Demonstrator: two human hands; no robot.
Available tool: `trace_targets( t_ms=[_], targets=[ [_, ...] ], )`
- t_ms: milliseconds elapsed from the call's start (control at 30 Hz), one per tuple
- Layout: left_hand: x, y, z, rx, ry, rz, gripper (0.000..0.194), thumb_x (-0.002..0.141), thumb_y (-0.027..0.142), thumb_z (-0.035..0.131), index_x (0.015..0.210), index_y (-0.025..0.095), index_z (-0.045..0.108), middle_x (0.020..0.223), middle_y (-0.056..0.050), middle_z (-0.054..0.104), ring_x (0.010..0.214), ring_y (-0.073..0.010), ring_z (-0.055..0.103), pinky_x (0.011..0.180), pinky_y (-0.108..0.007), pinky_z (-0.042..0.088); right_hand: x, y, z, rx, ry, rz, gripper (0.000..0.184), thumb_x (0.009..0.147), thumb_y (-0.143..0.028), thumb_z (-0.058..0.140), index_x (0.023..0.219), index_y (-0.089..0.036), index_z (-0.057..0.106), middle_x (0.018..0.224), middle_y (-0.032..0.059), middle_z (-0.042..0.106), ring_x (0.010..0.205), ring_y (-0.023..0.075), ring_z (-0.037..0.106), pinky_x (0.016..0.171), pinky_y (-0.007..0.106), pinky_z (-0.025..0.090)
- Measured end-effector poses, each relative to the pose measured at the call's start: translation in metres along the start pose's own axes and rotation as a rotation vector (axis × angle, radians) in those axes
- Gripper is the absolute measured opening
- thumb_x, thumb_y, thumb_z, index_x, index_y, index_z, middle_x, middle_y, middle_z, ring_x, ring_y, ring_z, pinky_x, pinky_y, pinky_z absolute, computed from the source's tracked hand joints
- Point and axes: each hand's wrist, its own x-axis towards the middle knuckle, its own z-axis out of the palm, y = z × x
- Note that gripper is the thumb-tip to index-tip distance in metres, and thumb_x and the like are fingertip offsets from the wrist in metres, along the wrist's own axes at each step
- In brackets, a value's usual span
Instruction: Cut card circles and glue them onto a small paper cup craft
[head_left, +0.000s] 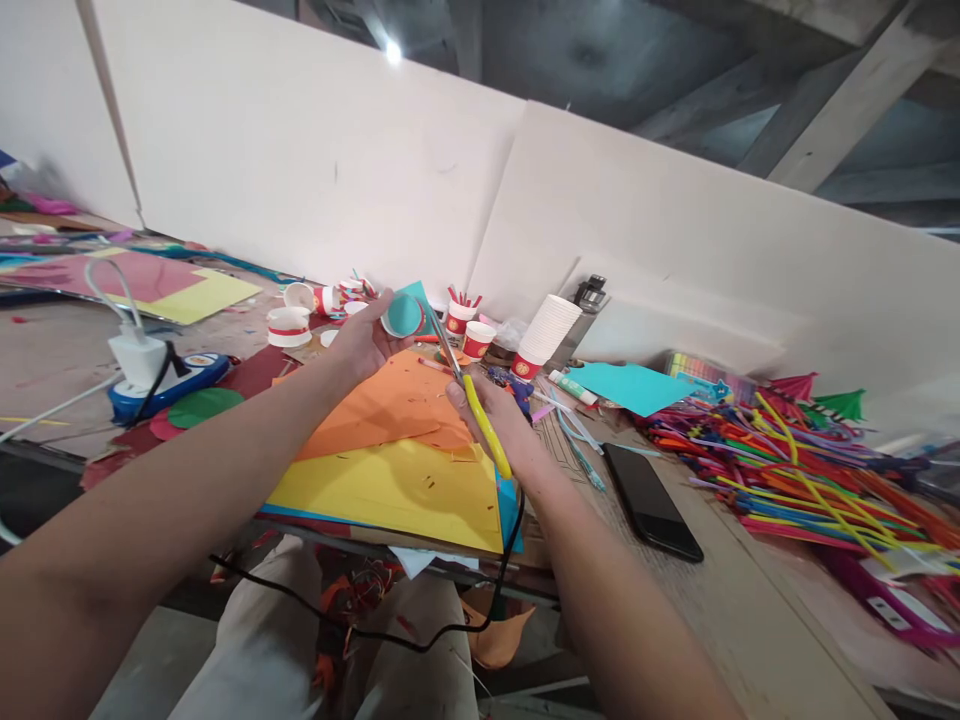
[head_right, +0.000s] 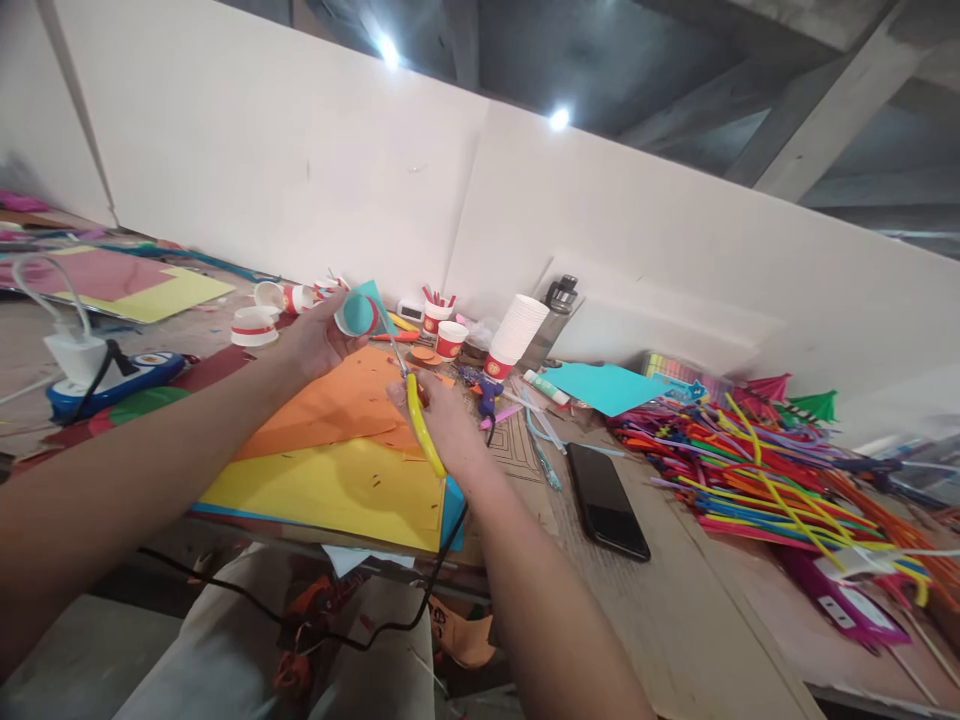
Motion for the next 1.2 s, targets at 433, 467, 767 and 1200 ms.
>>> trace_targets(
  t_ms=[433, 467, 767, 1200],
  targets=[
    [-0.008, -0.005, 0.005, 0.067, -0.124, -0.038, 0.018, 0.093, 0.028, 0.063, 0.097, 0.012, 0.069, 0.083, -0.005, 0.076, 0.063, -0.0135, 0.071, 0.050, -0.021, 0.057, 0.003, 0.004, 0.000, 0.038, -0.011, 0.078, 0.045, 0.090, -0.066, 0.046, 0.082, -0.022, 0.051, 0.067, -0.0023, 0.050, 0.056, 0.0113, 0.045, 0.051, 0.023, 0.035],
    [-0.008, -0.005, 0.005, 0.070, -0.123, -0.039, 0.018, 0.093, 0.028, 0.063, 0.097, 0.012, 0.069, 0.082, -0.005, 0.076, 0.063, -0.0135, 0.071, 0.050, -0.021, 0.057, 0.003, 0.004, 0.000, 0.038, -0.008, 0.076, 0.046, 0.091, -0.066, 0.045, 0.082, -0.022, 0.051, 0.067, -0.0019, 0.051, 0.056, 0.0117, 0.046, 0.051, 0.023, 0.036],
    [-0.006, -0.003, 0.002, 0.078, -0.114, 0.001, 0.016, 0.092, 0.030, 0.064, 0.093, 0.015, 0.070, 0.080, -0.004, 0.076, 0.064, -0.0140, 0.071, 0.053, -0.022, 0.058, 0.002, 0.003, -0.002, 0.065, -0.041, 0.064, 0.048, 0.090, -0.069, 0.046, 0.086, -0.022, 0.055, 0.065, -0.0005, 0.053, 0.056, 0.0135, 0.051, 0.051, 0.025, 0.040],
    [-0.013, -0.016, 0.006, 0.192, -0.274, -0.110, 0.019, 0.091, 0.029, 0.063, 0.096, 0.012, 0.071, 0.078, -0.007, 0.074, 0.061, -0.0153, 0.070, 0.048, -0.023, 0.057, 0.003, 0.007, 0.006, 0.094, 0.021, 0.098, 0.042, 0.089, -0.066, 0.050, 0.083, -0.024, 0.047, 0.067, -0.0026, 0.050, 0.059, 0.0130, 0.049, 0.052, 0.024, 0.040]
  ],
)
